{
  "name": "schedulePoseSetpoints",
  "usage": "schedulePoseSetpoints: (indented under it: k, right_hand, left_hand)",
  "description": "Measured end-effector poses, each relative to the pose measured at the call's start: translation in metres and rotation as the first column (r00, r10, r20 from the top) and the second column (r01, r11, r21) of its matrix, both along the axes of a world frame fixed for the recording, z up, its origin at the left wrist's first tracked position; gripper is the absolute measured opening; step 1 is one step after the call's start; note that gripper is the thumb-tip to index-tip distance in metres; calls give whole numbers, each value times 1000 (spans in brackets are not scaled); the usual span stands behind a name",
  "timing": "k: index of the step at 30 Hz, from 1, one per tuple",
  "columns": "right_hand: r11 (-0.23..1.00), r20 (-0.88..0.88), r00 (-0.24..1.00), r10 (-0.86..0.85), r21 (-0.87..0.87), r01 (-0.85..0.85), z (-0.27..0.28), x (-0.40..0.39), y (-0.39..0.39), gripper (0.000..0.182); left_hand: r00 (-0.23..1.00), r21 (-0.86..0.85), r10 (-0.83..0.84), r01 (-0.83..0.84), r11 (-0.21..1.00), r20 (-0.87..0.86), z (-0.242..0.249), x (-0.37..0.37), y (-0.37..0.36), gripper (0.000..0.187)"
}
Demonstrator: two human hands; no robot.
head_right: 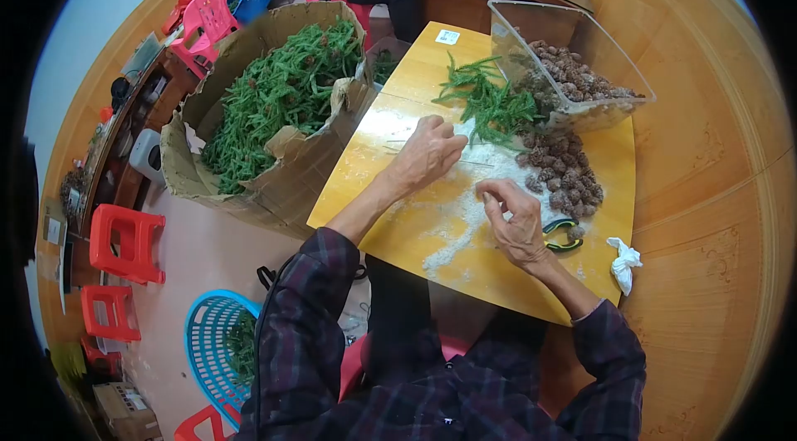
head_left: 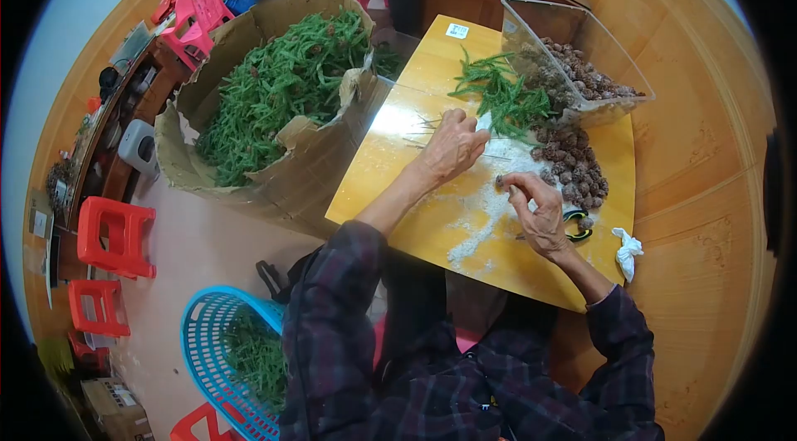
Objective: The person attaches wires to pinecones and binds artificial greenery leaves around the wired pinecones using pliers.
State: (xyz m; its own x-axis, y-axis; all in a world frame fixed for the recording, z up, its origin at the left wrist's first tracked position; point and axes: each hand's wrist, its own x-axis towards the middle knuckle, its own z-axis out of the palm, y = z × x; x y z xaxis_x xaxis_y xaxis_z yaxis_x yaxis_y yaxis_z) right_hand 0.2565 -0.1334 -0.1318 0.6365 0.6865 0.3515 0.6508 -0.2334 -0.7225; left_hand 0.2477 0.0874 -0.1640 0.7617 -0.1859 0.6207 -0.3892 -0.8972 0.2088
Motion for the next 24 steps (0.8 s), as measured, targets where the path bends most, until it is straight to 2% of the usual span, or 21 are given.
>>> schedulePoseSetpoints:
  k: [2,5,9,10,13,19,22,24]
  right_hand:
    - [1000,-16,1000,10,30,-10,-9,2,3,14]
    - [991,-198,980,-10,127,36,-18,3,9,13]
    - [944,-558,830,-21,262,201,-8,3,24,16]
    - [931,-599,801,-3,290,220,-10,5,26,17]
    - [927,-534,844,51,339,159,-11,10,33,17]
    - [902,-534,839,105,407,146,-16,15,37,17]
    - [913,-577,808,116,383,142,-7,18,32,20]
    - [900,-606,779,158,414,139,-4,18,31,20]
  left_hand:
    - [999,-61,-19,21,998,33,3,-4,-2,6]
    - [995,-142,-47,58,988,84,10,-10,-11,7]
    - [995,-250,-70,85,964,69,15,-25,-27,10]
    - [998,-250,-65,57,966,-21,17,-31,-30,15]
    - [998,-344,-54,56,937,15,15,-40,-43,19]
    - [996,-505,-1,-42,862,-84,12,-53,-54,12]
    - [983,-460,-11,-77,885,-184,10,-62,-52,10]
    - [984,-435,-17,-63,898,-177,4,-64,-50,10]
